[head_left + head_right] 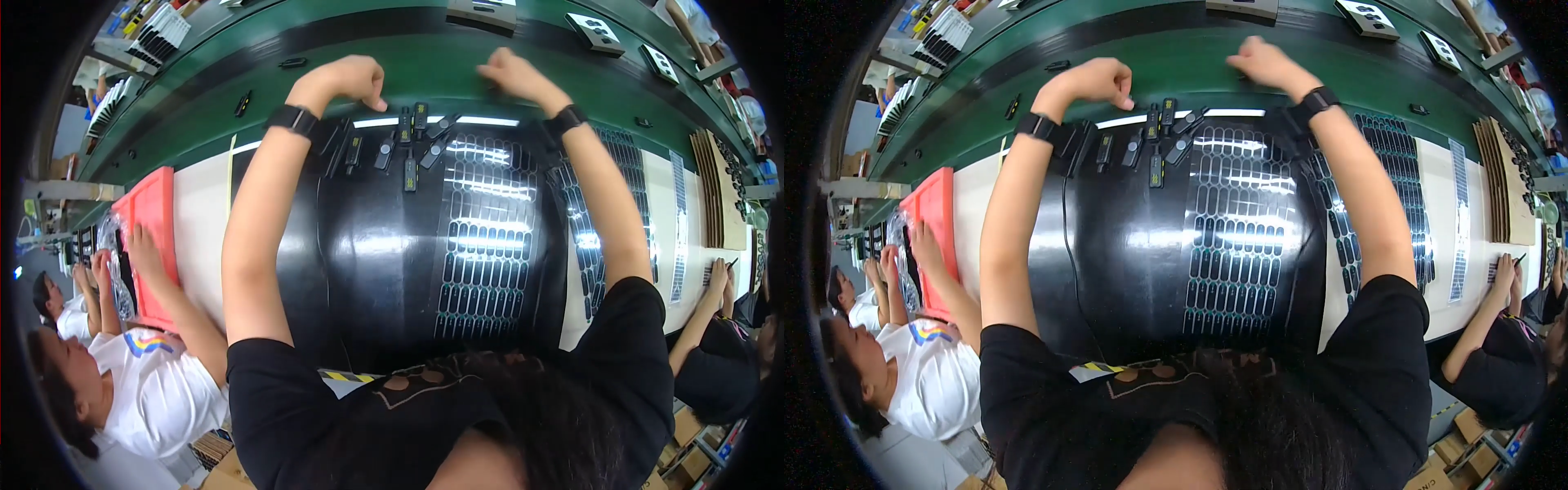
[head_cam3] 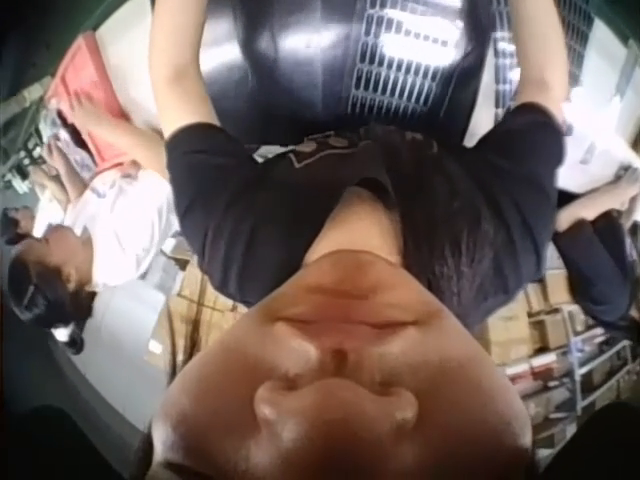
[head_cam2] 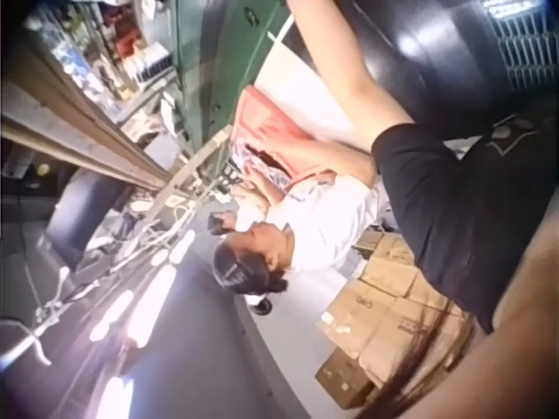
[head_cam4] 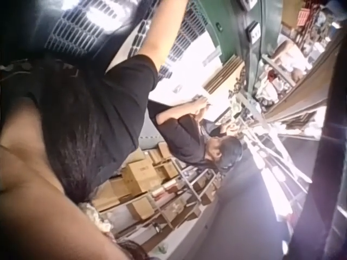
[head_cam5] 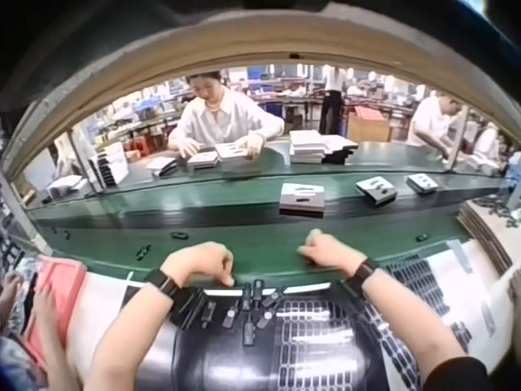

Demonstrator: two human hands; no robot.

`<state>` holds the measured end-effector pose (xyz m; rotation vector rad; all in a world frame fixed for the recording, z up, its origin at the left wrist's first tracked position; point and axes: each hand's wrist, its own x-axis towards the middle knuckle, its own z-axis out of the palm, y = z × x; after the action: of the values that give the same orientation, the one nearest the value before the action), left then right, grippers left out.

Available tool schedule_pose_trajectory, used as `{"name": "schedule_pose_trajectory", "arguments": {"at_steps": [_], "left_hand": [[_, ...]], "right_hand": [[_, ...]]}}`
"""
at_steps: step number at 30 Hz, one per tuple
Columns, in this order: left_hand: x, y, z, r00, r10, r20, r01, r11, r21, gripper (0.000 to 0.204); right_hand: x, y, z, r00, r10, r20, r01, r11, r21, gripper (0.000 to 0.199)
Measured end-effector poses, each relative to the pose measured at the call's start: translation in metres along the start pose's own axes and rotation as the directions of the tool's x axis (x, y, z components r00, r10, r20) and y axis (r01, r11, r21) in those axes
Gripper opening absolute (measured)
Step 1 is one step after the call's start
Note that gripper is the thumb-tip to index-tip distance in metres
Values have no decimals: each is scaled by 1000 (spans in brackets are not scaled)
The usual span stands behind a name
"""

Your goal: Assembling or inspecting small electronic devices with digital displays on a production line.

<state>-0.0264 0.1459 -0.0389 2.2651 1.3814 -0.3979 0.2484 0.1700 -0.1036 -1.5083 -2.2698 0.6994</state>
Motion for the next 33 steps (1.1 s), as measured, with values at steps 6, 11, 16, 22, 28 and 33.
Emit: {"name": "schedule_pose_trajectory", "arguments": {"at_steps": [6, 11, 16, 22, 28, 33], "left_hand": [[-83, 34, 44, 943, 60, -329, -46, 998, 51, 24], [-166, 107, 94, 891, 214, -399, -195, 977, 87, 29], [-202, 152, 186, 879, 350, -325, -335, 937, 103, 68], [-197, 167, 193, 899, 364, -242, -348, 931, 108, 86], [-177, 177, 181, 780, -86, -620, -305, 812, -497, 75], [-201, 190, 98, 505, 65, -861, -721, 580, -379, 40]], "right_hand": [[-58, -91, 20, 992, 8, 127, -34, 977, 211, 39], [-165, -73, -19, 960, 279, 20, -251, 828, 502, 46], [-262, -47, -19, 892, 258, 370, -414, 142, 899, 47], [-271, -33, -4, 890, 107, 444, -456, 156, 876, 32], [-269, -81, 5, 973, -67, 222, -52, 871, 488, 20], [-278, -134, -61, 737, -651, -183, 634, 759, -147, 24]]}}
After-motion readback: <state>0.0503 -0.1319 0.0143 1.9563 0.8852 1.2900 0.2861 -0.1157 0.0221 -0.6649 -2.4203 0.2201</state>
